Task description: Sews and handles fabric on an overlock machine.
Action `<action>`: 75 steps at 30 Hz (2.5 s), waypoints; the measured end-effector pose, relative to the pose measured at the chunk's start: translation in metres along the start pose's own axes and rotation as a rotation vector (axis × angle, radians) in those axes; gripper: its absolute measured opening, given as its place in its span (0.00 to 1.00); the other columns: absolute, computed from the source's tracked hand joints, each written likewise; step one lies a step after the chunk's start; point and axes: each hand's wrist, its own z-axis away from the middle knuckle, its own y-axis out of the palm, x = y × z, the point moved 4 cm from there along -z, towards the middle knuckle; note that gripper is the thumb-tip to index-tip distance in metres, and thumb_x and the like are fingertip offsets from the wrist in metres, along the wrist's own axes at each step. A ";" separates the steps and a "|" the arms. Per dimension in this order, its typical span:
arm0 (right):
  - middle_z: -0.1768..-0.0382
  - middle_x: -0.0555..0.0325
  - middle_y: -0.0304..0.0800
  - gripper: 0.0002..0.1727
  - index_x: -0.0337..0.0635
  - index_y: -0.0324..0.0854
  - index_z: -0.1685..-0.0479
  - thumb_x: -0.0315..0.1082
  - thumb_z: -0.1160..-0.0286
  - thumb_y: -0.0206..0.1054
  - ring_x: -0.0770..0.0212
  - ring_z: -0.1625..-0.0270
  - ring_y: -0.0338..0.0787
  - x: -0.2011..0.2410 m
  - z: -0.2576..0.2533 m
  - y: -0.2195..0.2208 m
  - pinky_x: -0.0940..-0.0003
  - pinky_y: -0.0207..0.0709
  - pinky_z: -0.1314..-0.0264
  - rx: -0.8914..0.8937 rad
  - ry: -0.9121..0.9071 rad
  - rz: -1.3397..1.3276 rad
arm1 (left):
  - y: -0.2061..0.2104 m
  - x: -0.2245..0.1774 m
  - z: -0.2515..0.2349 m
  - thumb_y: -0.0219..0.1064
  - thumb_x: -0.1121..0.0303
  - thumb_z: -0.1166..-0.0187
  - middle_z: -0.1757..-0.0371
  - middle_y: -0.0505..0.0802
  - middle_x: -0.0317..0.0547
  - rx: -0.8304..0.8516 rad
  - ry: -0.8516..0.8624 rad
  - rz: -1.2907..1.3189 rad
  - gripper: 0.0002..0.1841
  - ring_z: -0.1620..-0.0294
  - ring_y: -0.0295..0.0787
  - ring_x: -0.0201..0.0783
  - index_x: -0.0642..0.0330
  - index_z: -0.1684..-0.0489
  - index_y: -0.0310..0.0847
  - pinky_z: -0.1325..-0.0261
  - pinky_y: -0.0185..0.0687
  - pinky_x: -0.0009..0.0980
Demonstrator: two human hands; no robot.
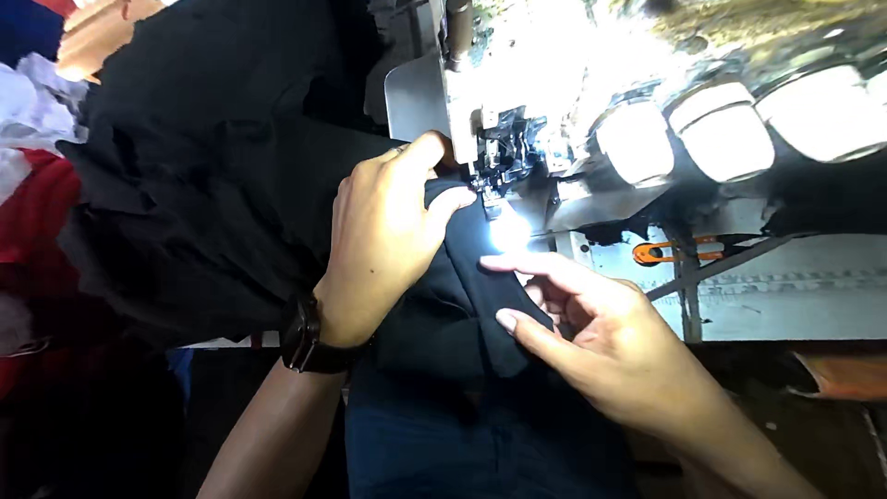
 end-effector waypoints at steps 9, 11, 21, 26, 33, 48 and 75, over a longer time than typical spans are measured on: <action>0.76 0.78 0.81 0.35 0.54 0.75 0.17 0.43 0.30 0.73 0.83 0.79 0.74 0.004 -0.015 -0.007 0.90 0.67 0.79 -0.161 0.101 -0.002 | 0.028 0.015 -0.016 0.69 0.65 0.26 0.47 0.89 0.45 -0.204 0.032 0.016 0.11 0.41 0.83 0.45 0.55 0.50 0.87 0.44 0.73 0.51; 0.76 0.76 0.82 0.37 0.52 0.74 0.17 0.42 0.31 0.75 0.81 0.80 0.76 0.003 -0.020 -0.008 0.89 0.69 0.80 -0.172 0.128 -0.058 | 0.028 0.016 -0.021 0.69 0.68 0.27 0.45 0.88 0.45 -0.167 0.062 0.066 0.13 0.41 0.83 0.44 0.56 0.45 0.86 0.45 0.72 0.51; 0.71 0.72 0.87 0.18 0.53 0.85 0.37 0.36 0.26 0.73 0.77 0.76 0.80 0.004 0.000 0.004 0.86 0.73 0.77 -0.224 0.042 -0.173 | 0.038 0.027 -0.034 0.73 0.66 0.30 0.49 0.90 0.33 -0.207 0.018 0.172 0.11 0.39 0.83 0.32 0.48 0.50 0.90 0.32 0.66 0.55; 0.60 0.73 0.97 0.09 0.53 0.97 0.54 0.39 0.23 0.71 0.78 0.59 0.92 0.007 0.002 0.006 0.84 0.86 0.57 -0.262 -0.009 -0.027 | 0.037 0.030 -0.041 0.73 0.64 0.30 0.51 0.90 0.32 -0.185 0.020 0.172 0.11 0.40 0.83 0.32 0.47 0.51 0.89 0.33 0.66 0.55; 0.59 0.74 0.98 0.08 0.56 0.97 0.55 0.40 0.25 0.73 0.78 0.53 0.94 0.006 -0.008 0.004 0.80 0.89 0.50 -0.266 0.023 0.000 | 0.035 0.035 -0.056 0.72 0.59 0.28 0.51 0.90 0.36 -0.168 -0.022 0.122 0.10 0.37 0.83 0.37 0.49 0.55 0.86 0.31 0.63 0.58; 0.58 0.66 0.99 0.06 0.47 0.96 0.57 0.31 0.28 0.75 0.77 0.54 0.95 0.010 -0.033 0.002 0.78 0.88 0.48 -0.361 -0.068 -0.008 | -0.051 0.039 0.053 0.65 0.79 0.33 0.16 0.78 0.40 0.033 0.068 0.037 0.31 0.17 0.74 0.43 0.52 0.24 0.79 0.21 0.77 0.52; 0.49 0.56 0.91 0.09 0.39 0.92 0.57 0.28 0.35 0.81 0.67 0.42 0.90 0.147 0.033 0.015 0.73 0.87 0.39 -0.144 -1.082 0.209 | -0.122 -0.083 0.085 0.69 0.69 0.16 0.72 0.89 0.41 -0.143 0.231 0.663 0.18 0.87 0.74 0.28 0.63 0.31 0.79 0.85 0.72 0.22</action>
